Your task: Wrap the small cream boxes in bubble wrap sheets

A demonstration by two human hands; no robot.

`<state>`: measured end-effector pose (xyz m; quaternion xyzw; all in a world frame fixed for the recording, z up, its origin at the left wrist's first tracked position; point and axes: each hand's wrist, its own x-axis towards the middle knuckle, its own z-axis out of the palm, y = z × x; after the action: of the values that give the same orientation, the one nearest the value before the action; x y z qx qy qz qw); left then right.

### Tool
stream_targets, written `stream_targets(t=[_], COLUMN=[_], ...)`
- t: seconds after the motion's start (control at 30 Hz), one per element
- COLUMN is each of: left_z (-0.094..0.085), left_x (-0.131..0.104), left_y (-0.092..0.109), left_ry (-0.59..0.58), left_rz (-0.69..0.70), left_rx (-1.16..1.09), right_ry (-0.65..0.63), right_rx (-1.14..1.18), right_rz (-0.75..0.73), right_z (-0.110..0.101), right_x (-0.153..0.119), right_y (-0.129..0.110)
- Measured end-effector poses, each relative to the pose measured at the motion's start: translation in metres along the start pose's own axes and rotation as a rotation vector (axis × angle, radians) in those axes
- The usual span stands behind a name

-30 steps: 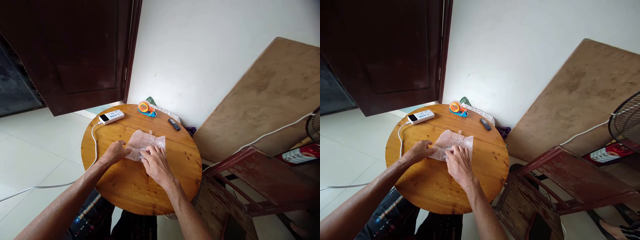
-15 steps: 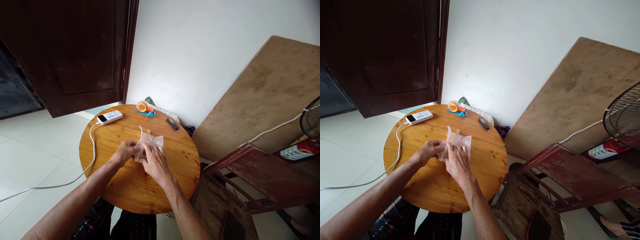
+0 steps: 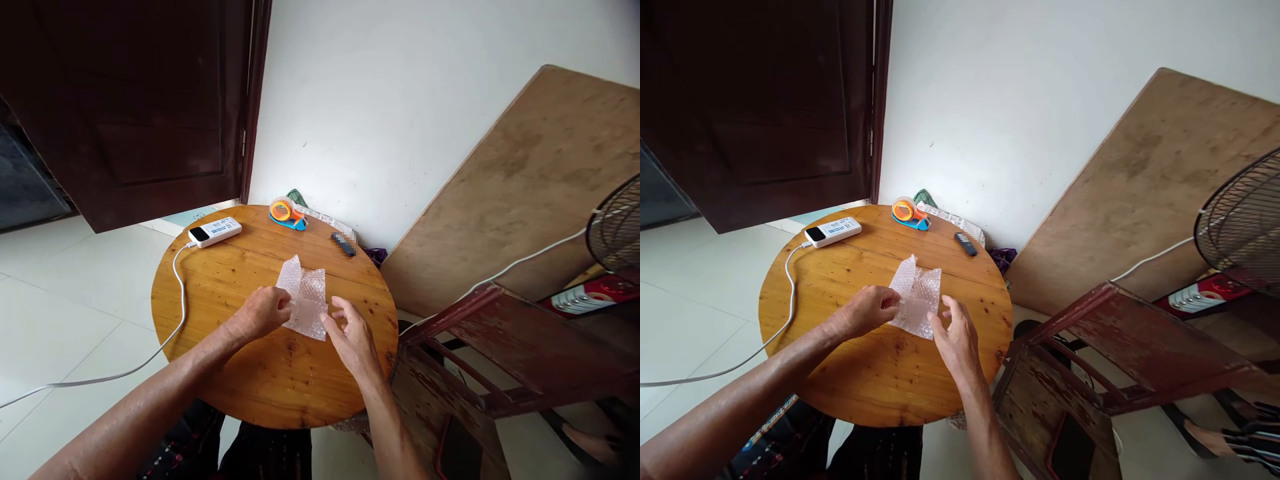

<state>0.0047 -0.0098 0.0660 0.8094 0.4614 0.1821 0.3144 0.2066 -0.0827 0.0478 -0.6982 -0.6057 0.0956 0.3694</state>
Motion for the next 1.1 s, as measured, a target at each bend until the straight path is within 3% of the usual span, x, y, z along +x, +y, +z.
stream_targets(t=[0.13,0.27,0.47,0.7,1.1], left_z=[0.007,0.017,0.033,0.030,0.022], left_x=[-0.003,-0.003,-0.005,-0.025,-0.017], left_y=[-0.001,-0.014,-0.016,0.002,0.004], left_ry=[0.108,0.209,0.206,0.189,0.143], left_rz=[0.042,0.123,0.058,0.021,0.043], left_rx=[0.171,0.165,0.140,0.240,0.284], right_ry=[-0.110,-0.139,-0.069,-0.033,-0.114], right_rx=[0.056,0.069,0.152,0.289,0.635], right_rz=[0.226,0.267,0.174,0.141,0.263], right_z=[-0.001,0.014,0.042,0.034,0.046], right_x=[-0.002,0.004,0.012,0.008,0.016], right_y=[0.010,0.006,0.006,-0.011,-0.028])
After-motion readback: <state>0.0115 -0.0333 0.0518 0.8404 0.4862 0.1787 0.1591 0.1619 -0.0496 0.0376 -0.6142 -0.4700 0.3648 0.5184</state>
